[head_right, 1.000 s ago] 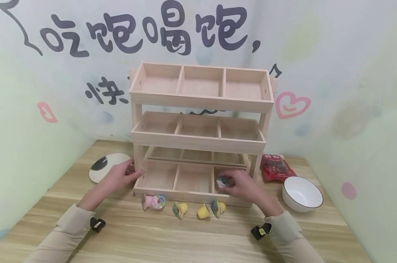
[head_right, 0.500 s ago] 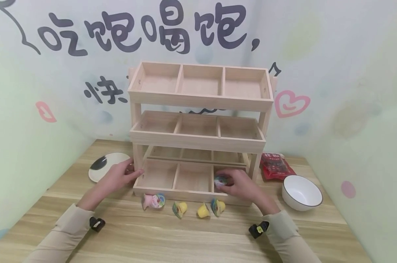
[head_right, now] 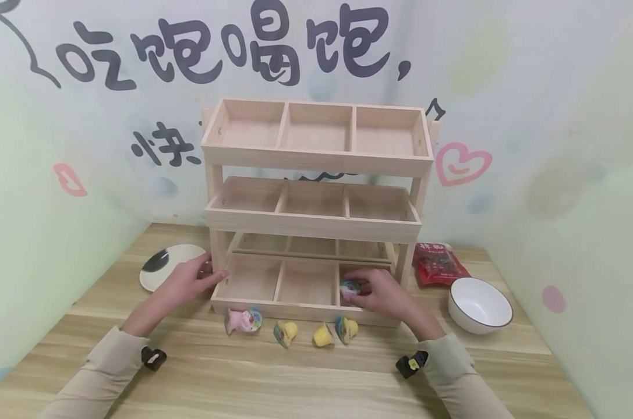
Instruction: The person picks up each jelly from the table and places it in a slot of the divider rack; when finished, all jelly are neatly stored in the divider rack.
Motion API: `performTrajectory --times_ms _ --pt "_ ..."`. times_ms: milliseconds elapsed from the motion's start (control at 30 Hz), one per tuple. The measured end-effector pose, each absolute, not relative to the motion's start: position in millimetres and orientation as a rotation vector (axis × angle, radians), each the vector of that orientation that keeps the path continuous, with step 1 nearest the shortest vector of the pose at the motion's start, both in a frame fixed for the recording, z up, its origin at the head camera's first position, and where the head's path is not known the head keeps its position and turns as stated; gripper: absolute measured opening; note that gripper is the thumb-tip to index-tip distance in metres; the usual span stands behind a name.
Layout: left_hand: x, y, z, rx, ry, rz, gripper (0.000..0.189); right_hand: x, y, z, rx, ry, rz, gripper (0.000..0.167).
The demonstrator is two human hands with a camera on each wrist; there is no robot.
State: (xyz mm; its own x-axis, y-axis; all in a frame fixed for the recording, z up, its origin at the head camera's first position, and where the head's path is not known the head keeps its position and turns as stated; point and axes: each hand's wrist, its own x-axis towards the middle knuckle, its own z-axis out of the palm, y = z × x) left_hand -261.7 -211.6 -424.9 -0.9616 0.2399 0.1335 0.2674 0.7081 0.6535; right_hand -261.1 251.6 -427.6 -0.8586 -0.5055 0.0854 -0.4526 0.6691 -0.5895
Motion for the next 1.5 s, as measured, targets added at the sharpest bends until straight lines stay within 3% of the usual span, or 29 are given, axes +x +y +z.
performTrajectory --times_ms 567,867,1133,1500 --pt "-264 -214 -428 -0.428 -2.871 -1.092 0.052 -246 251 -422 -0.94 2.992 -0.931 0.049" --pt "-263 -213 -425 -0.438 -2.875 -1.111 0.051 -211 246 -411 -1.044 2.988 -1.023 0.03" --pt "-264 -214 -427 -0.437 -2.87 -1.107 0.051 -190 249 -415 -1.247 2.836 -1.006 0.026" --pt "-264 -213 -426 -0.443 -2.867 -1.093 0.05 -181 248 -426 -1.236 2.793 -0.9 0.033"
